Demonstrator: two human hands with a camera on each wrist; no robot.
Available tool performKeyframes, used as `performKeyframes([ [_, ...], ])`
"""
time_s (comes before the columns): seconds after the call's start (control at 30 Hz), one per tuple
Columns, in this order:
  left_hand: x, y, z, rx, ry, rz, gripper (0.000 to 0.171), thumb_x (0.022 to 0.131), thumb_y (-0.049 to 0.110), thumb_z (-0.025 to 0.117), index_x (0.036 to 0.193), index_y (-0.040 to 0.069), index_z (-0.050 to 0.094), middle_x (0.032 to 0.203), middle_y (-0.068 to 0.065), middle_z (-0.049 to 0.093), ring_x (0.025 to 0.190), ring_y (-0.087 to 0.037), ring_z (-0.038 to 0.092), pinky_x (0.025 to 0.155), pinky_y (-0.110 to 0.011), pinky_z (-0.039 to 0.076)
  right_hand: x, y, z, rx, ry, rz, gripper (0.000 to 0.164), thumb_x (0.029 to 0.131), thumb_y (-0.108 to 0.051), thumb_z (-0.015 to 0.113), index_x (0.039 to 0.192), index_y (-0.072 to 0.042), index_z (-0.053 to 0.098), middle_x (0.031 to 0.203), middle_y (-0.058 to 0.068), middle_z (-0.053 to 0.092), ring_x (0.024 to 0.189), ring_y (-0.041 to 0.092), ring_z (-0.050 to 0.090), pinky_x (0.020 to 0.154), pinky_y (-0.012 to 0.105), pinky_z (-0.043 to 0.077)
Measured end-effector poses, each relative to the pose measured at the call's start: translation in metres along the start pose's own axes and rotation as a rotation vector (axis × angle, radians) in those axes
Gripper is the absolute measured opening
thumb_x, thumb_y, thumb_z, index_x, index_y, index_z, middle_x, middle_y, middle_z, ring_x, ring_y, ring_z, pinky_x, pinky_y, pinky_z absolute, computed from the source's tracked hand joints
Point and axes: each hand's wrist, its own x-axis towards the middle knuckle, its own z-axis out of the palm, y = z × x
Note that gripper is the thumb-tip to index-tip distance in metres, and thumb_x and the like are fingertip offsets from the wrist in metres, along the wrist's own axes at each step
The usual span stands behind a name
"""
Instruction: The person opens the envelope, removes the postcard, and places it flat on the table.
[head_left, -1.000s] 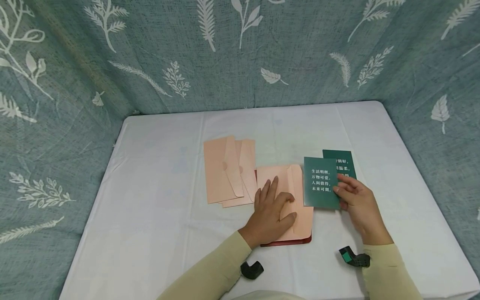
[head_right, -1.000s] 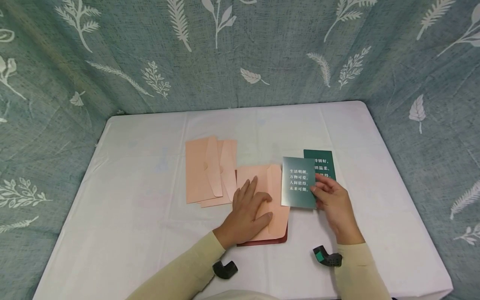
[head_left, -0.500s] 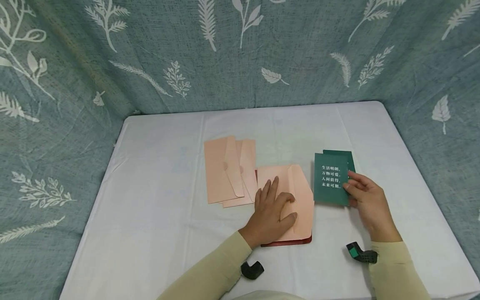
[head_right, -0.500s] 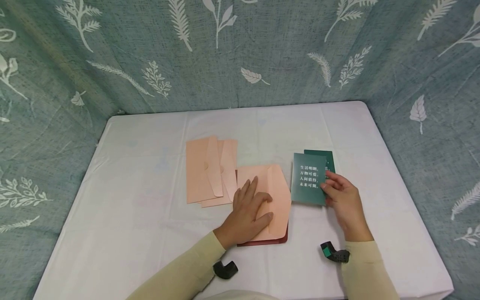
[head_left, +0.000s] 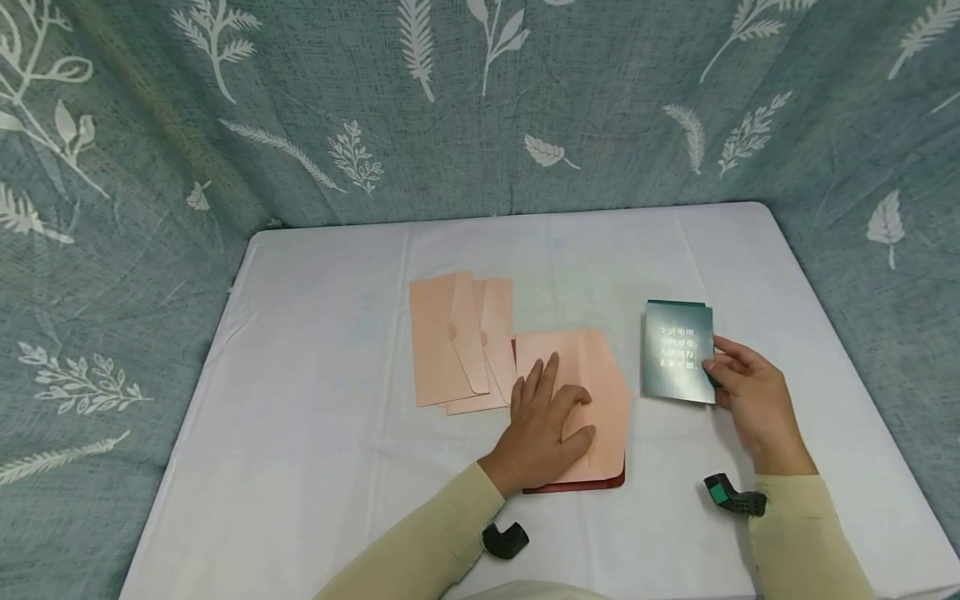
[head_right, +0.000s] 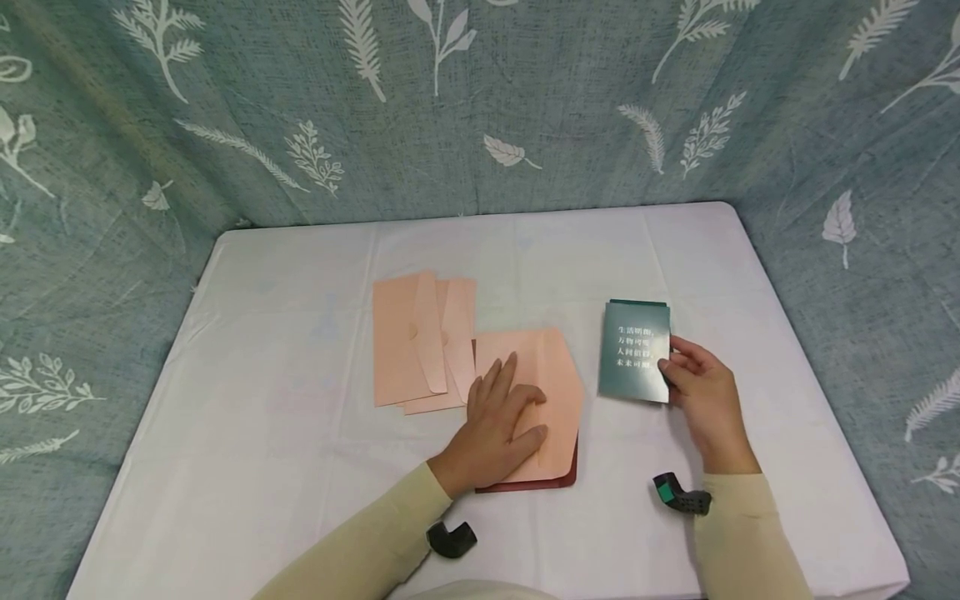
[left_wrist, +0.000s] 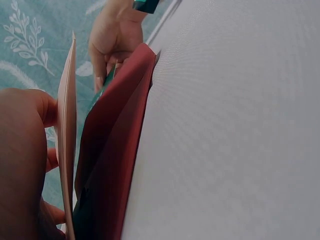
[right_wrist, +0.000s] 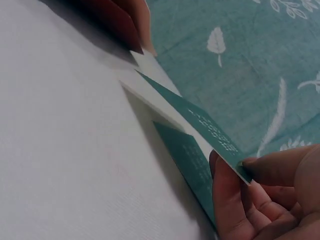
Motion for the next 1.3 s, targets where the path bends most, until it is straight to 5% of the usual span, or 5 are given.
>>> performKeyframes([
  [0.6,-0.002,0.001,-0.001,-0.004,-0.004,0.007,0.032,0.104,0.037,0.055,0.132,0.021,0.058,0.180,-0.018,0.007,0.165,-0.037,-0.001,0.124,-0.069,0.001,0.017,0.003,-0.008,-0.014,0.036,0.003,0.053,0.111,-0.016,0.066,0.160,0.001,0.051,0.114,0.003,0.061,0.093,0.010,0.060,0.067,0.020,0.054],
  [0.83,-0.003,0.000,0.000,0.004,-0.001,0.011,0.032,0.104,0.037,0.055,0.132,0.022,0.058,0.180,-0.019,0.008,0.165,-0.039,0.000,0.123,-0.070,0.002,0.018,0.001,-0.006,-0.164,0.078,0.018,0.054,0.114,-0.029,0.061,0.161,-0.004,0.052,0.119,0.001,0.061,0.098,0.011,0.060,0.070,0.021,0.054],
  [1.3,-0.003,0.000,0.000,0.003,0.001,0.014,0.032,0.104,0.037,0.056,0.132,0.021,0.058,0.180,-0.019,0.008,0.164,-0.039,0.000,0.124,-0.069,0.002,0.013,-0.001,-0.010,-0.229,0.163,0.005,0.054,0.114,-0.037,0.057,0.159,-0.006,0.055,0.139,0.013,0.063,0.113,0.017,0.065,0.080,0.016,0.056],
])
